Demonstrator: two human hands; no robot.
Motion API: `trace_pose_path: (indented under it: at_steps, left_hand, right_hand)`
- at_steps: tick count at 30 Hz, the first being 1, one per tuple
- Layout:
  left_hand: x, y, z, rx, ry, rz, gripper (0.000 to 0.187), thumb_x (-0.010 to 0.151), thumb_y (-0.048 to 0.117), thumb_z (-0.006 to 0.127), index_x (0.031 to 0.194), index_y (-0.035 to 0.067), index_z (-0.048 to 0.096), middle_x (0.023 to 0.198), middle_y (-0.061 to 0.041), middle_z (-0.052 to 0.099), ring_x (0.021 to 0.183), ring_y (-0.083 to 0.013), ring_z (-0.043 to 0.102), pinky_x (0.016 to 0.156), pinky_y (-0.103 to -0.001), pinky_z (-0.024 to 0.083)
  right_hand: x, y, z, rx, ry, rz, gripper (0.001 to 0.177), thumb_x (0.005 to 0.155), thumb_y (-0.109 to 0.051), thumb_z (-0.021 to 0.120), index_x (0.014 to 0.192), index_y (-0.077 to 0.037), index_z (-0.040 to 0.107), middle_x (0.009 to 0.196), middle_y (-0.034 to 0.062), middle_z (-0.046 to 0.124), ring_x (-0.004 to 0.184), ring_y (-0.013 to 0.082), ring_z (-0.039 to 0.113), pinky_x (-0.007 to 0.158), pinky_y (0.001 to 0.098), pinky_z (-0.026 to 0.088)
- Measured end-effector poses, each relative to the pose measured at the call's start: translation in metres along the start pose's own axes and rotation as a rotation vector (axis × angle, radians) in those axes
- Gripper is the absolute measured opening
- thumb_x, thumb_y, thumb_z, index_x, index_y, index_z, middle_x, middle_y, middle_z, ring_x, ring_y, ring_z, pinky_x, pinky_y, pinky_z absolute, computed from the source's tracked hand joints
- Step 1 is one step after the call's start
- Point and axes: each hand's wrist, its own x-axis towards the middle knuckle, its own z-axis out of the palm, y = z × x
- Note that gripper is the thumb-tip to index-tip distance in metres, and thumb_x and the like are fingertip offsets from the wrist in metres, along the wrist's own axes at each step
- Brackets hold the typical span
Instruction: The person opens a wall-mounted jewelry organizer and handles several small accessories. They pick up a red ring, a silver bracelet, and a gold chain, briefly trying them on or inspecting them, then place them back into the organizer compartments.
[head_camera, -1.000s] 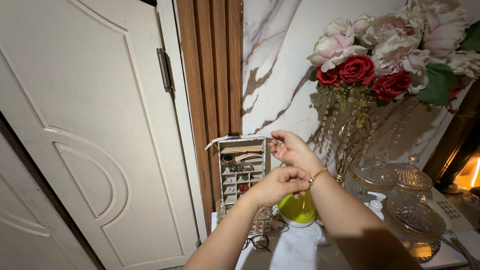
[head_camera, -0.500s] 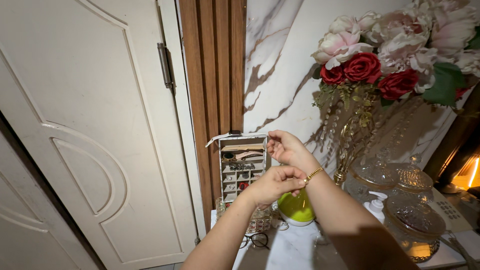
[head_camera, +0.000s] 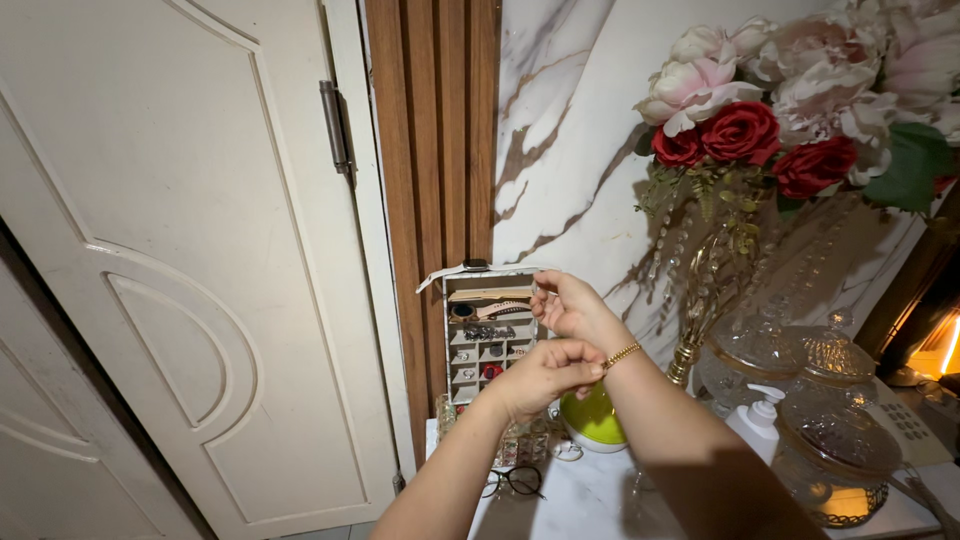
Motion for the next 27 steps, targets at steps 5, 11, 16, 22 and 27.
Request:
trace_pose_path:
  at_steps: [5,11,16,22,27]
  left_hand:
    - [-0.002,-0.001,-0.001,-0.055,-0.006,-0.014,0.012,0.101,0.018,0.067,0.104,0.007,0.067,0.084,0.006,0.06,0.074,-0.0059,0.053,0.07,-0.02,0.045]
    - [-0.002,-0.002,-0.002,-0.054,-0.008,0.009,0.02,0.106,0.022,0.065,0.094,0.005,0.065,0.081,0.004,0.057,0.074,-0.0076,0.051,0.07,-0.022,0.044]
    - [-0.001,0.001,0.0,-0.115,0.072,-0.071,0.015,0.1,0.016,0.061,0.093,0.005,0.067,0.08,0.002,0.062,0.074,-0.0087,0.056,0.07,-0.022,0.045]
    - [-0.004,0.001,0.006,0.05,0.167,-0.081,0.015,0.096,0.011,0.061,0.085,0.004,0.068,0.076,0.002,0.062,0.07,-0.0073,0.053,0.066,-0.021,0.043]
    - [0.003,-0.001,0.014,0.114,0.349,-0.14,0.018,0.09,0.014,0.066,0.076,0.004,0.067,0.069,0.001,0.062,0.061,-0.0073,0.052,0.057,-0.023,0.04]
  right_hand:
    - [0.003,0.004,-0.001,-0.009,0.0,0.007,0.01,0.093,-0.014,0.067,0.095,-0.006,0.061,0.072,0.0036,0.058,0.059,0.0151,0.058,0.054,0.0265,0.051]
    - [0.012,0.009,-0.004,-0.04,0.018,-0.004,0.012,0.093,-0.014,0.068,0.093,-0.005,0.06,0.071,0.0046,0.057,0.059,0.0165,0.057,0.054,0.0284,0.051]
    - [0.018,0.009,-0.009,-0.032,0.011,0.009,0.009,0.093,-0.015,0.067,0.093,-0.006,0.063,0.071,0.0034,0.056,0.061,0.016,0.057,0.055,0.0274,0.051]
    - [0.018,0.013,-0.01,-0.058,0.019,-0.027,0.009,0.092,-0.014,0.066,0.094,-0.005,0.064,0.071,0.0035,0.055,0.06,0.0173,0.056,0.054,0.0283,0.05]
    - [0.007,0.015,0.0,-0.139,0.015,-0.17,0.013,0.093,-0.011,0.069,0.094,-0.003,0.058,0.072,0.0037,0.055,0.06,0.0172,0.057,0.052,0.0296,0.051]
